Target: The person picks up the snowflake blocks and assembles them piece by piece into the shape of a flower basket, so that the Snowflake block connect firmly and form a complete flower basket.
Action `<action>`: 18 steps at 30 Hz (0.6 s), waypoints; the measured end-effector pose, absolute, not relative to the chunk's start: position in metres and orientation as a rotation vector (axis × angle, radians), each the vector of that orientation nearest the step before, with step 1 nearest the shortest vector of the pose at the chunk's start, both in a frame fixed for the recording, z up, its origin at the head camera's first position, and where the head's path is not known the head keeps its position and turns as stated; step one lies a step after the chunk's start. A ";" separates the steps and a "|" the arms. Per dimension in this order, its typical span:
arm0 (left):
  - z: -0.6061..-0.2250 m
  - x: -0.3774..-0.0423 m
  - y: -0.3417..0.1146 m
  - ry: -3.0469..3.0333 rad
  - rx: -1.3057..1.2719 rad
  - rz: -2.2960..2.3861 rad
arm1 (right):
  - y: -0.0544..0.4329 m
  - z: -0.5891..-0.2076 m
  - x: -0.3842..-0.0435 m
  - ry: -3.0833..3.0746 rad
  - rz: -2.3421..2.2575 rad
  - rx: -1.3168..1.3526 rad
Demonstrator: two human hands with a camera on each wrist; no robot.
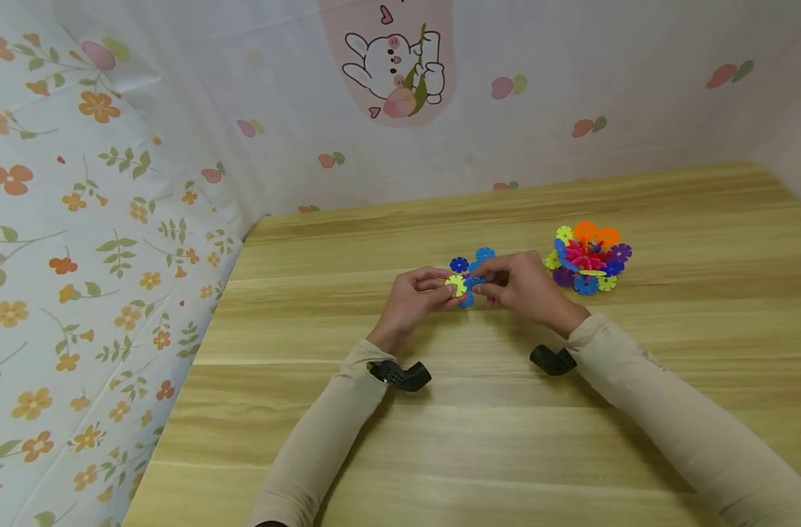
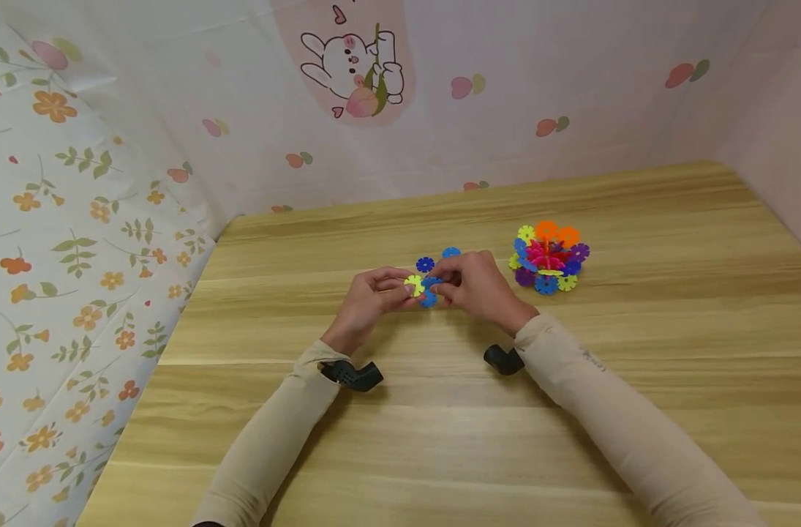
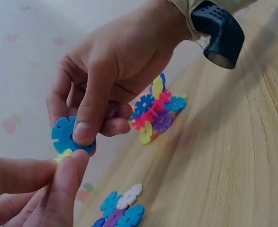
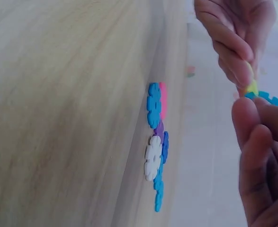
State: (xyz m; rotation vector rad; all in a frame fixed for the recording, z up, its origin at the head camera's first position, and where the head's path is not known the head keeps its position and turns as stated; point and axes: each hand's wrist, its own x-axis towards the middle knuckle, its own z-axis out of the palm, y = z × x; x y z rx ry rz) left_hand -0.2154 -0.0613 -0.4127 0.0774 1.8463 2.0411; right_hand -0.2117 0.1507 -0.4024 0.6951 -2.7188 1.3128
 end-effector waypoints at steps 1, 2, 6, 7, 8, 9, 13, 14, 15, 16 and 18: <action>-0.412 -0.215 -0.061 1.845 0.073 2.051 | 0.150 -0.403 -0.211 -2.694 1.290 0.713; -0.412 -0.215 -0.060 1.842 0.074 2.063 | 0.150 -0.403 -0.210 -2.667 1.264 0.729; -0.409 -0.214 -0.057 1.837 0.102 2.134 | 0.148 -0.404 -0.208 -2.533 1.160 0.789; -0.408 -0.213 -0.056 1.840 0.118 2.152 | 0.148 -0.404 -0.208 -2.489 1.125 0.813; -0.406 -0.213 -0.055 1.847 0.139 2.167 | 0.147 -0.404 -0.207 -2.443 1.084 0.836; -0.405 -0.213 -0.054 1.861 0.160 2.175 | 0.147 -0.404 -0.207 -2.394 1.047 0.856; -0.400 -0.212 -0.052 1.972 0.248 2.169 | 0.145 -0.404 -0.208 -2.217 0.943 0.899; -0.399 -0.211 -0.052 2.006 0.271 2.159 | 0.145 -0.403 -0.208 -2.190 0.937 0.895; -0.398 -0.211 -0.052 2.037 0.293 2.150 | 0.145 -0.403 -0.208 -2.170 0.936 0.890; -0.397 -0.210 -0.051 2.066 0.312 2.141 | 0.145 -0.403 -0.209 -2.155 0.935 0.885; -0.396 -0.209 -0.051 2.114 0.349 2.126 | 0.144 -0.402 -0.208 -2.136 0.920 0.888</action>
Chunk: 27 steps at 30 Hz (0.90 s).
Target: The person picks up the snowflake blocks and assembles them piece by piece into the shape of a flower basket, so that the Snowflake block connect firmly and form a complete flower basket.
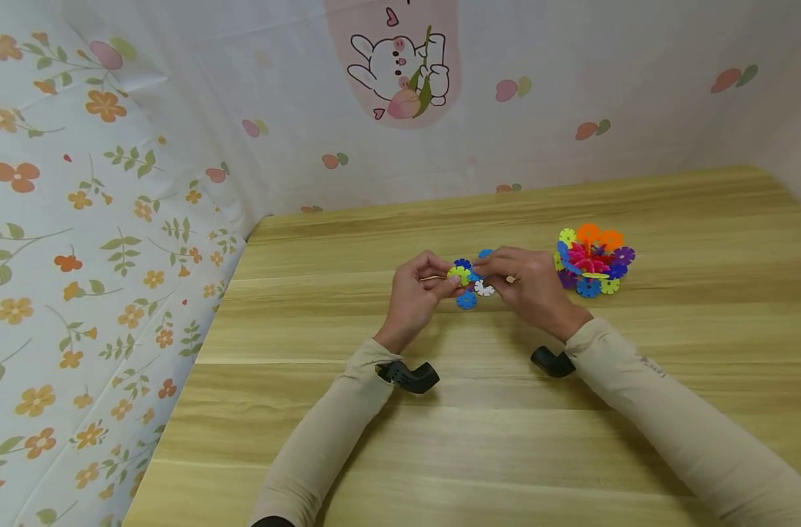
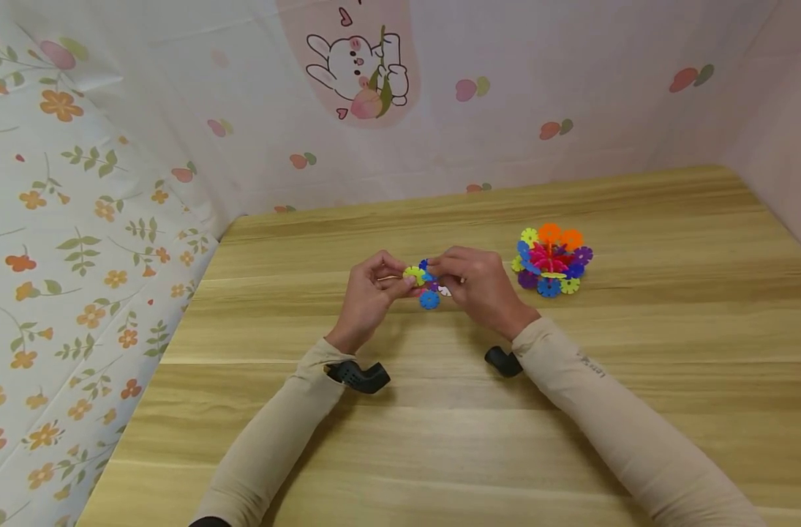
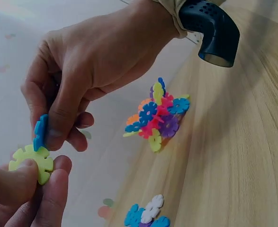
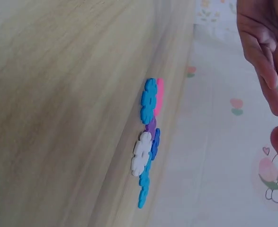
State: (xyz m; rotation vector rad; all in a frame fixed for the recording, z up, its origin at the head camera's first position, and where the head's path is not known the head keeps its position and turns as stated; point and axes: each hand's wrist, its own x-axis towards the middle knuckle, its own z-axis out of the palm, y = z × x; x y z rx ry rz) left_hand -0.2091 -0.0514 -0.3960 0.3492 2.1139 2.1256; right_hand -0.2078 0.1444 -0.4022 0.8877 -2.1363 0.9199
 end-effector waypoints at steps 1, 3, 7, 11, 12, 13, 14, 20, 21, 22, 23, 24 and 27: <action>-0.396 -0.209 -0.051 2.136 0.371 2.116 | 0.145 -0.402 -0.207 -2.126 0.907 0.895; -0.395 -0.208 -0.051 2.164 0.405 2.110 | 0.145 -0.402 -0.206 -2.102 0.878 0.910; -0.396 -0.208 -0.047 2.183 0.461 2.122 | 0.144 -0.402 -0.205 -2.045 0.835 0.935; -0.399 -0.208 -0.046 2.230 0.521 2.112 | 0.141 -0.405 -0.204 -2.027 0.812 0.946; -0.399 -0.208 -0.047 2.260 0.545 2.089 | 0.140 -0.405 -0.205 -2.034 0.795 0.954; -0.399 -0.208 -0.049 2.297 0.567 2.060 | 0.140 -0.406 -0.205 -2.048 0.783 0.967; -0.400 -0.209 -0.051 2.332 0.585 2.026 | 0.141 -0.406 -0.206 -2.077 0.772 0.978; -0.402 -0.215 -0.064 2.392 0.551 1.911 | 0.152 -0.400 -0.219 -2.531 0.833 0.866; -0.403 -0.216 -0.067 2.399 0.539 1.911 | 0.153 -0.400 -0.223 -2.632 0.830 0.832; -0.404 -0.216 -0.069 2.408 0.534 1.911 | 0.154 -0.400 -0.226 -2.724 0.804 0.816; -0.405 -0.216 -0.070 2.417 0.536 1.912 | 0.155 -0.401 -0.229 -2.802 0.767 0.817; -0.406 -0.215 -0.071 2.426 0.539 1.910 | 0.155 -0.403 -0.232 -2.865 0.745 0.835; -0.407 -0.213 -0.072 2.411 0.580 1.902 | 0.154 -0.411 -0.236 -2.945 0.640 0.934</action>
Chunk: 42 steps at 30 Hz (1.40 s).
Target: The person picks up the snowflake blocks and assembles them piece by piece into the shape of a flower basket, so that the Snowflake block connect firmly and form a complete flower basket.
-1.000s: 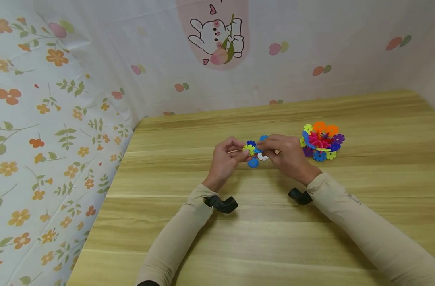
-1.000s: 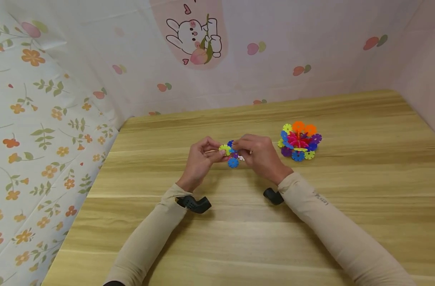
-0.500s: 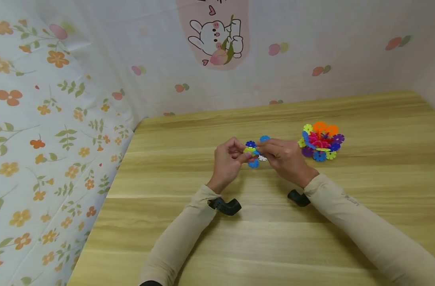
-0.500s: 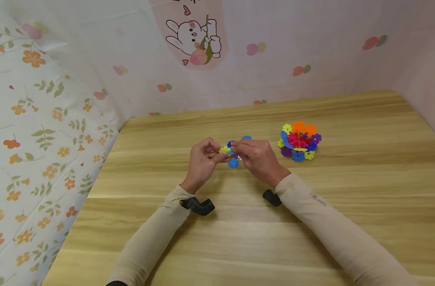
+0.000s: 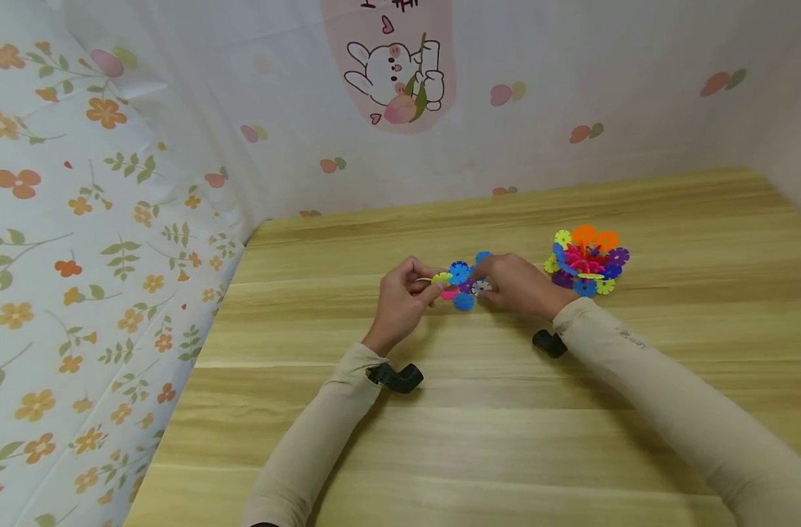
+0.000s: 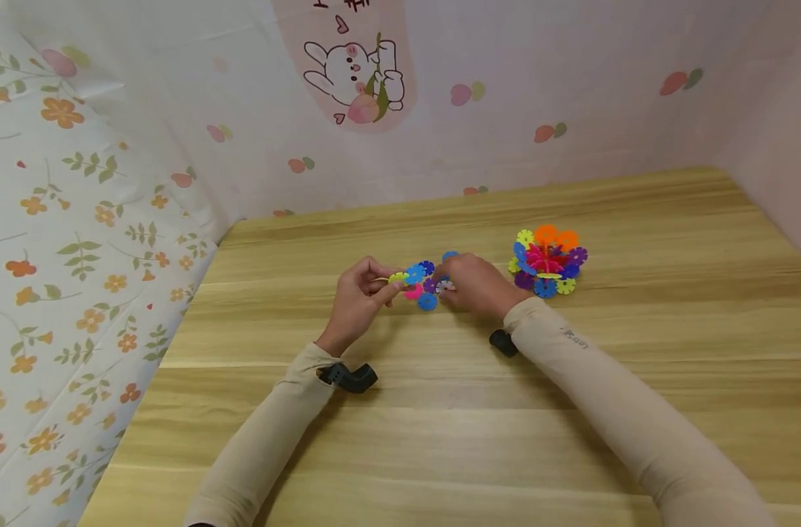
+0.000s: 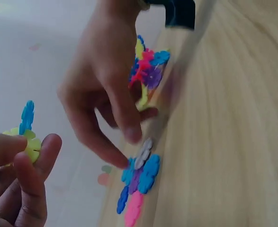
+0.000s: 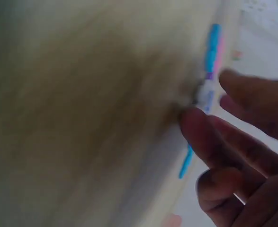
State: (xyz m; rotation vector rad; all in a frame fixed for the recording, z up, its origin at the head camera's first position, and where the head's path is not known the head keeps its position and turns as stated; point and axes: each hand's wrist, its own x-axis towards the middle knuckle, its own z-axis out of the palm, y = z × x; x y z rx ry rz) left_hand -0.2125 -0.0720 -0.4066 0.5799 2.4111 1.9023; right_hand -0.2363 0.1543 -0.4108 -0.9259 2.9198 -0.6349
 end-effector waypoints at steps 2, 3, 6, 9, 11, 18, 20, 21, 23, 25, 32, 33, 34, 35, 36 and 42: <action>-0.407 -0.213 -0.072 2.364 0.582 1.917 | 0.152 -0.415 -0.238 2.912 -0.593 -0.983; -0.407 -0.213 -0.072 2.332 0.576 1.931 | 0.152 -0.416 -0.238 2.916 -0.573 -1.009; -0.405 -0.216 -0.071 2.208 0.536 1.998 | 0.149 -0.419 -0.241 2.932 -0.532 -1.068; -0.404 -0.217 -0.072 2.132 0.519 2.012 | 0.149 -0.418 -0.245 2.910 -0.566 -1.079; -0.404 -0.217 -0.072 2.150 0.534 1.973 | 0.151 -0.417 -0.247 2.881 -0.628 -1.073; -0.405 -0.216 -0.072 2.279 0.657 1.825 | 0.169 -0.405 -0.241 2.743 -0.997 -0.903; -0.405 -0.216 -0.072 2.305 0.695 1.806 | 0.174 -0.400 -0.235 2.657 -1.170 -0.765; -0.405 -0.216 -0.072 2.320 0.708 1.797 | 0.176 -0.397 -0.232 2.609 -1.264 -0.700; -0.405 -0.216 -0.071 2.336 0.729 1.800 | 0.178 -0.393 -0.226 2.520 -1.432 -0.610; -0.405 -0.216 -0.071 2.355 0.734 1.816 | 0.178 -0.390 -0.221 2.489 -1.524 -0.586; -0.406 -0.215 -0.070 2.317 0.723 1.914 | 0.171 -0.386 -0.211 2.578 -1.582 -0.699; -0.406 -0.215 -0.069 2.306 0.720 1.924 | 0.169 -0.386 -0.211 2.594 -1.584 -0.715; -0.406 -0.214 -0.069 2.295 0.718 1.929 | 0.168 -0.386 -0.210 2.617 -1.583 -0.734; -0.407 -0.214 -0.069 2.294 0.714 1.929 | 0.167 -0.387 -0.210 2.637 -1.582 -0.753; -0.407 -0.213 -0.068 2.303 0.711 1.924 | 0.167 -0.387 -0.209 2.665 -1.571 -0.774; -0.406 -0.211 -0.069 2.374 0.709 1.885 | 0.164 -0.390 -0.208 2.829 -1.496 -0.909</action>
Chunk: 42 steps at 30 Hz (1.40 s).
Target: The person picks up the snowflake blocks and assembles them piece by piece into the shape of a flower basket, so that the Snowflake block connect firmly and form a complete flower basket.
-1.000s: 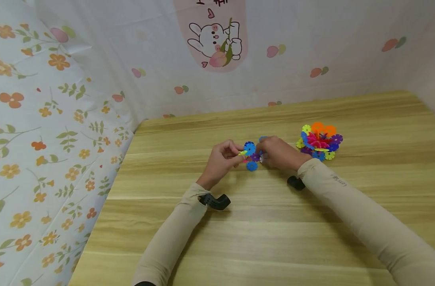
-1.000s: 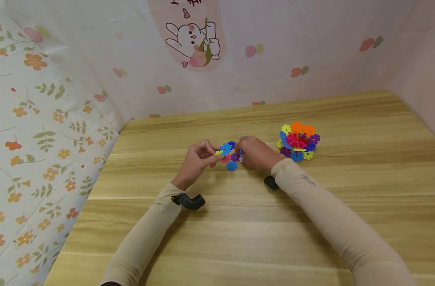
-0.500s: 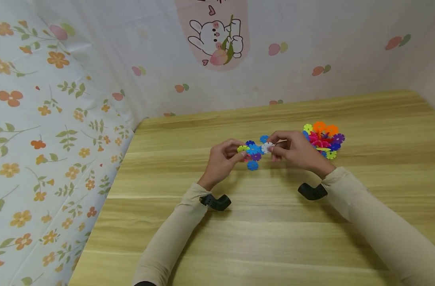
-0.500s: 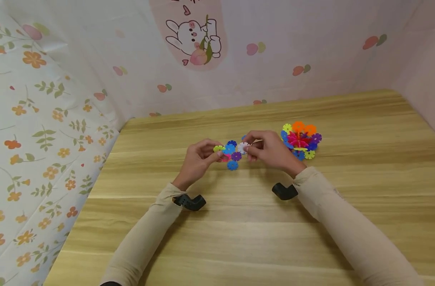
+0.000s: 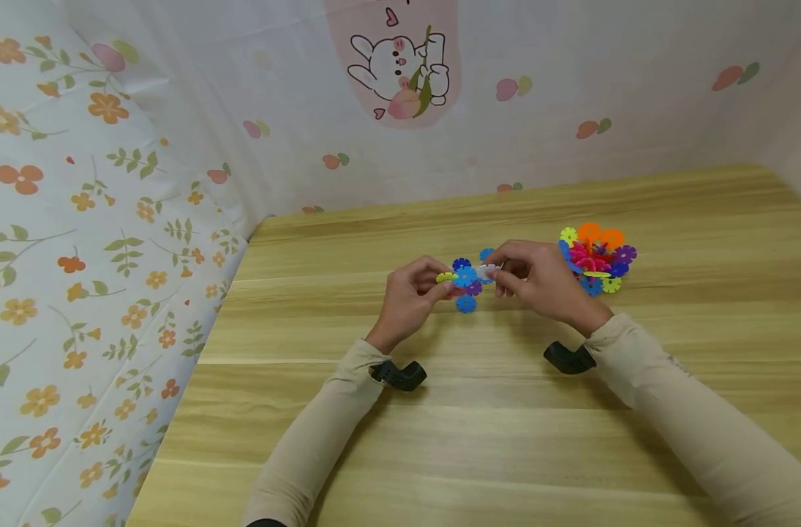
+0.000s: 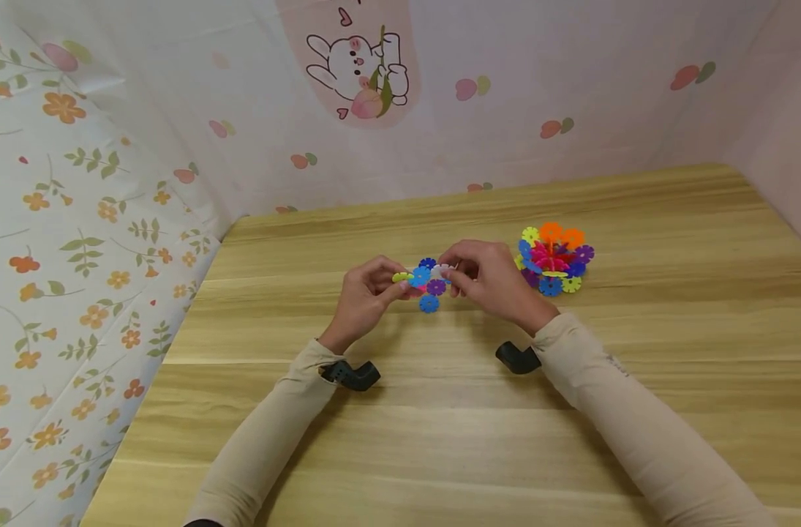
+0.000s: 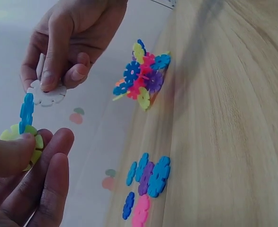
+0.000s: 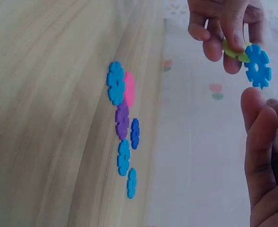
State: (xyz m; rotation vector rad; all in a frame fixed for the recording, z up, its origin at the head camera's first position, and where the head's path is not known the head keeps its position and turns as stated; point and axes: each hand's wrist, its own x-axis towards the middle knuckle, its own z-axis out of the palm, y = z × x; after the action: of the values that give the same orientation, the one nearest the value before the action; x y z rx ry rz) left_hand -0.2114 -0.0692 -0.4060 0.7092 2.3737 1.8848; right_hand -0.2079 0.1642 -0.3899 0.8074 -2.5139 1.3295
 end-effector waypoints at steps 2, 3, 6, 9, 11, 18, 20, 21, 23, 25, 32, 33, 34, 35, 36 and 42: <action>-0.406 -0.211 -0.070 2.383 0.717 1.878 | 0.163 -0.390 -0.207 -2.505 1.304 0.812; -0.406 -0.212 -0.070 2.385 0.719 1.877 | 0.162 -0.389 -0.207 -2.502 1.294 0.813; -0.406 -0.212 -0.071 2.387 0.728 1.873 | 0.159 -0.388 -0.206 -2.486 1.269 0.820; -0.405 -0.211 -0.071 2.406 0.754 1.846 | 0.158 -0.388 -0.205 -2.468 1.260 0.823; -0.404 -0.212 -0.071 2.418 0.774 1.831 | 0.158 -0.388 -0.205 -2.462 1.252 0.819; -0.402 -0.211 -0.071 2.472 0.794 1.791 | 0.157 -0.389 -0.204 -2.436 1.294 0.814; -0.402 -0.211 -0.071 2.486 0.799 1.781 | 0.157 -0.389 -0.205 -2.436 1.328 0.805; -0.402 -0.211 -0.071 2.496 0.802 1.776 | 0.157 -0.389 -0.205 -2.440 1.345 0.800; -0.402 -0.211 -0.071 2.502 0.805 1.774 | 0.158 -0.390 -0.205 -2.445 1.391 0.786; -0.403 -0.211 -0.071 2.505 0.810 1.774 | 0.158 -0.390 -0.205 -2.451 1.431 0.768; -0.403 -0.212 -0.070 2.490 0.806 1.777 | 0.154 -0.390 -0.204 -2.435 1.339 0.808; -0.403 -0.212 -0.070 2.487 0.804 1.778 | 0.153 -0.391 -0.204 -2.425 1.314 0.811; -0.403 -0.212 -0.070 2.485 0.799 1.781 | 0.153 -0.391 -0.203 -2.417 1.296 0.812; -0.403 -0.212 -0.069 2.479 0.794 1.788 | 0.152 -0.391 -0.203 -2.409 1.275 0.817; -0.403 -0.211 -0.069 2.474 0.789 1.796 | 0.151 -0.391 -0.202 -2.405 1.255 0.819; -0.404 -0.210 -0.063 2.475 0.709 1.842 | 0.146 -0.394 -0.200 -2.384 1.242 0.812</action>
State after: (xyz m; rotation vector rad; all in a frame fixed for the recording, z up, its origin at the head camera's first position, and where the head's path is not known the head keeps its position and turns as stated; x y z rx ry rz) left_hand -0.2098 -0.0632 -0.4041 0.7088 2.4746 1.8423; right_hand -0.2001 0.1463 -0.3942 0.8120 -2.3836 1.2422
